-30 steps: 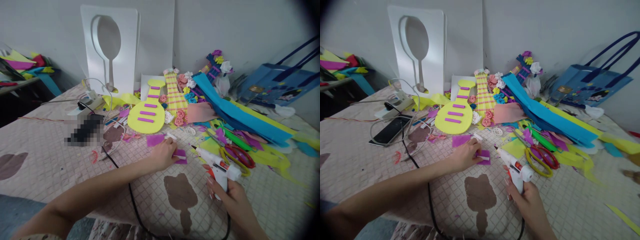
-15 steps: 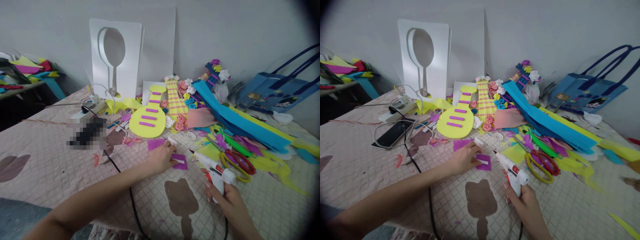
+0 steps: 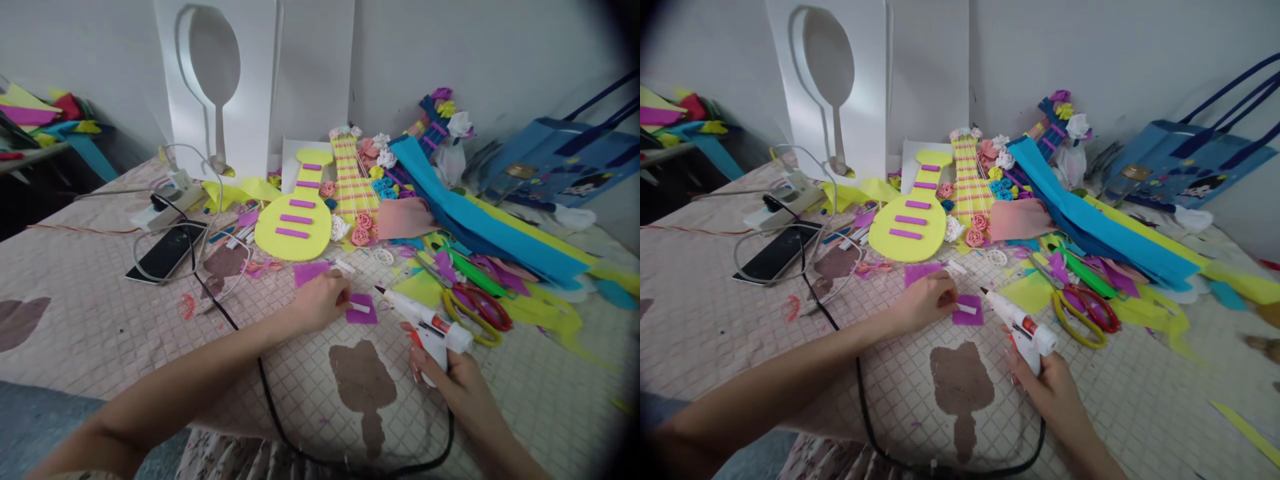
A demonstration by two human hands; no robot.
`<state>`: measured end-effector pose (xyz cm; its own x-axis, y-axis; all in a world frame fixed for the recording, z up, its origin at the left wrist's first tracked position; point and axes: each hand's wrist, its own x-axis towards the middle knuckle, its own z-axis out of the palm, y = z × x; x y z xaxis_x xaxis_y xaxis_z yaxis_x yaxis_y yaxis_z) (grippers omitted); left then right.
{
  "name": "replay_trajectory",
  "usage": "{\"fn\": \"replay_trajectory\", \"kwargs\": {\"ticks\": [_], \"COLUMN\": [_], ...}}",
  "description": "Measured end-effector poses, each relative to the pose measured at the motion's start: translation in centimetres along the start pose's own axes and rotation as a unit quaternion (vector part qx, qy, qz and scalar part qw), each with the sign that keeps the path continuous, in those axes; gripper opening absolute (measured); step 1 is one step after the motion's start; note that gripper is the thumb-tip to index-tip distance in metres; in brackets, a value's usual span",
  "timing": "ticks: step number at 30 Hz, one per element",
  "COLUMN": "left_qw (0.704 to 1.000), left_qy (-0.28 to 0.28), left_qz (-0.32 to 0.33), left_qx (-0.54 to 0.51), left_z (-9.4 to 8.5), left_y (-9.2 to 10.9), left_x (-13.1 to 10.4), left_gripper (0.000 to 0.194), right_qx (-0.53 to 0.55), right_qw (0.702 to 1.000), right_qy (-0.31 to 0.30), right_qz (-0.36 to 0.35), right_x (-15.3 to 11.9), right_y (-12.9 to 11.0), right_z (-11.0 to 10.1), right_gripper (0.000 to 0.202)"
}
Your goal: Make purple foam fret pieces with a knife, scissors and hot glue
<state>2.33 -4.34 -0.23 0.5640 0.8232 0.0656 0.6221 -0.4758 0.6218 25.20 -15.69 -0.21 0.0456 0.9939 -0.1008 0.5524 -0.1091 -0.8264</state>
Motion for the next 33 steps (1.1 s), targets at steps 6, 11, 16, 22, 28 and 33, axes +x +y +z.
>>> {"fn": "replay_trajectory", "kwargs": {"ticks": [6,11,16,22,28,33], "left_qw": [0.999,0.998,0.999,0.999,0.997,0.998], "left_qy": [0.017,-0.003,-0.021,-0.030,-0.049,-0.047], "left_qz": [-0.010,-0.030,-0.035,-0.041,-0.053,-0.048], "left_qx": [-0.029,-0.056,-0.015,0.003,-0.010,0.006], "left_z": [0.1,0.2,0.3,0.1,-0.2,0.0], "left_y": [0.2,0.6,1.3,1.5,1.6,1.5], "left_x": [-0.1,-0.1,-0.4,-0.4,-0.4,-0.6], "left_gripper": [0.004,0.007,0.005,0.007,0.010,0.008], "right_qx": [-0.034,-0.081,-0.125,-0.143,-0.118,-0.124], "right_qw": [0.999,0.996,0.989,0.985,0.990,0.990], "right_qy": [-0.032,-0.024,-0.022,-0.017,-0.019,-0.003], "right_qz": [-0.013,-0.035,-0.076,-0.099,-0.078,-0.066], "right_x": [-0.9,-2.1,-2.8,-2.9,-3.1,-3.0], "right_y": [0.7,0.9,0.4,0.3,-0.4,-0.3], "right_z": [-0.8,-1.1,-0.9,-0.7,-0.7,-0.6], "right_gripper": [0.037,0.036,0.027,0.025,0.027,0.031]}}
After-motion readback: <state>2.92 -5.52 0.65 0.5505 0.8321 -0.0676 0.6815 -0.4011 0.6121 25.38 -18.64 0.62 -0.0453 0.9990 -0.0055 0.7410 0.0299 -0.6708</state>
